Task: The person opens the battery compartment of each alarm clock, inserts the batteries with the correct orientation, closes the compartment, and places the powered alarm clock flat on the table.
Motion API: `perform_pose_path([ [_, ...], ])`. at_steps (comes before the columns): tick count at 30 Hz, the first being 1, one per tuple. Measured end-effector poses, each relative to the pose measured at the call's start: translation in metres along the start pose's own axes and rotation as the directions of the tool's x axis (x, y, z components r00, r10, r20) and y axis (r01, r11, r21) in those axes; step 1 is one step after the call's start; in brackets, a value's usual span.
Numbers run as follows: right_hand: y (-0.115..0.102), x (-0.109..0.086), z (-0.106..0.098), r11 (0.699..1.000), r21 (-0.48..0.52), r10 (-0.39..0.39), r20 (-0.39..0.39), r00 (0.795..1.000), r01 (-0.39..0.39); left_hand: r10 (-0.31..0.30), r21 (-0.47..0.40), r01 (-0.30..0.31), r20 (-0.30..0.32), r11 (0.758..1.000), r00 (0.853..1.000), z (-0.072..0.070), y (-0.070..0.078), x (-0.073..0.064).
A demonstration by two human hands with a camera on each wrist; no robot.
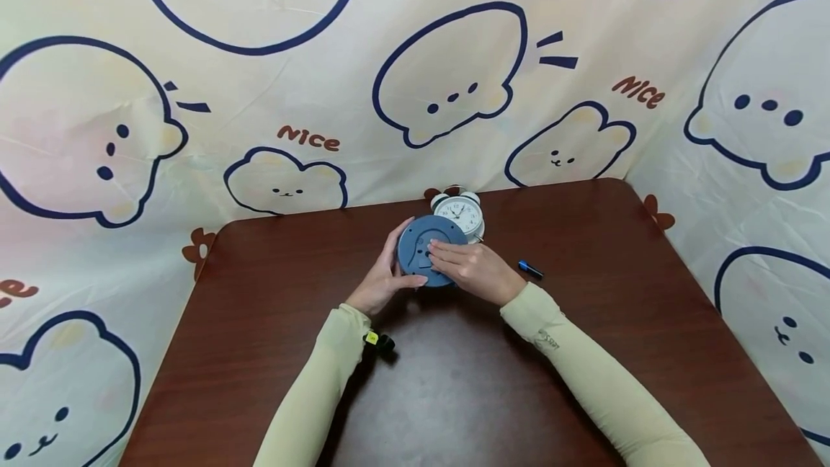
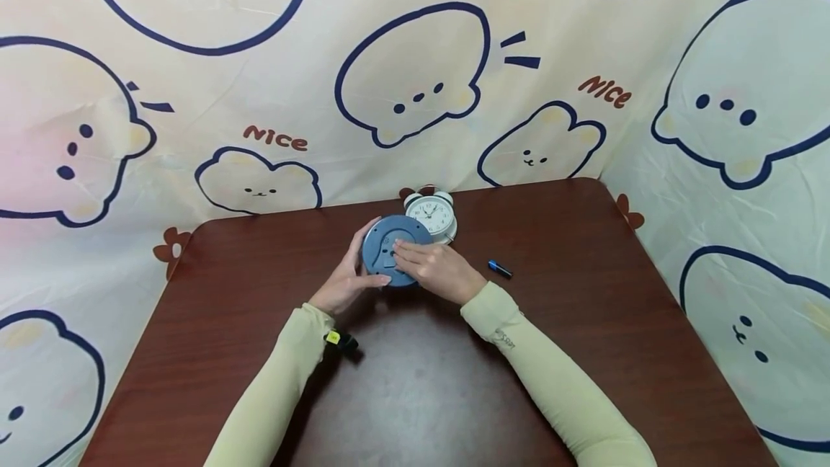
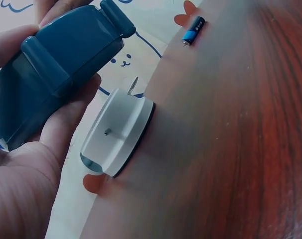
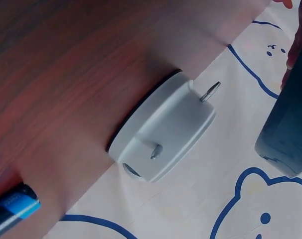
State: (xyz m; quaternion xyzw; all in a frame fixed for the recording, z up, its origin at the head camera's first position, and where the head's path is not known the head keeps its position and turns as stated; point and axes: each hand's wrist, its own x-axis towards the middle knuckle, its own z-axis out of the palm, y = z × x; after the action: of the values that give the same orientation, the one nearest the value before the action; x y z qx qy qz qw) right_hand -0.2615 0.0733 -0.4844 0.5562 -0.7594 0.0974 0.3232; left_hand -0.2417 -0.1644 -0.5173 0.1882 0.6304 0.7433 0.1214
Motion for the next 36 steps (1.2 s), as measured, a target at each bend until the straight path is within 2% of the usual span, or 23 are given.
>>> perform_pose_path([
  [3, 0.001, -0.001, -0.001, 0.999, -0.016, -0.034, -0.019, 0.999, 0.033, 0.003, -0.005, -0.003, 0.004, 1.0, 1.0, 0.001, 0.001, 0.001],
  [7, 0.001, -0.001, -0.001, 0.995, -0.065, -0.08, -0.005, 0.997, 0.079, -0.007, -0.017, 0.008, 0.004, 1.0, 1.0, 0.002, 0.001, 0.001],
  [14, 0.001, 0.0, -0.005, 0.997, -0.038, -0.067, -0.048, 0.997, 0.065, -0.031, -0.053, 0.031, 0.019, 0.998, 0.999, 0.004, 0.002, -0.001],
  [20, -0.001, -0.001, -0.004, 0.995, -0.049, -0.092, -0.034, 0.995, 0.09, -0.046, -0.059, 0.048, 0.022, 0.997, 0.999, 0.005, 0.002, -0.002],
  [27, -0.002, 0.0, -0.007, 0.998, 0.043, -0.042, -0.079, 0.996, 0.046, -0.038, -0.05, 0.039, 0.018, 0.998, 0.999, 0.004, 0.002, -0.003],
  [31, -0.003, -0.001, -0.01, 0.993, 0.117, 0.013, -0.107, 0.994, -0.001, -0.033, -0.044, 0.034, 0.014, 0.998, 0.999, 0.004, 0.001, -0.003],
  [36, -0.002, -0.001, -0.011, 0.987, 0.153, 0.072, -0.124, 0.99, -0.052, -0.027, -0.031, 0.027, 0.001, 0.999, 1.0, 0.0, 0.001, -0.005],
])
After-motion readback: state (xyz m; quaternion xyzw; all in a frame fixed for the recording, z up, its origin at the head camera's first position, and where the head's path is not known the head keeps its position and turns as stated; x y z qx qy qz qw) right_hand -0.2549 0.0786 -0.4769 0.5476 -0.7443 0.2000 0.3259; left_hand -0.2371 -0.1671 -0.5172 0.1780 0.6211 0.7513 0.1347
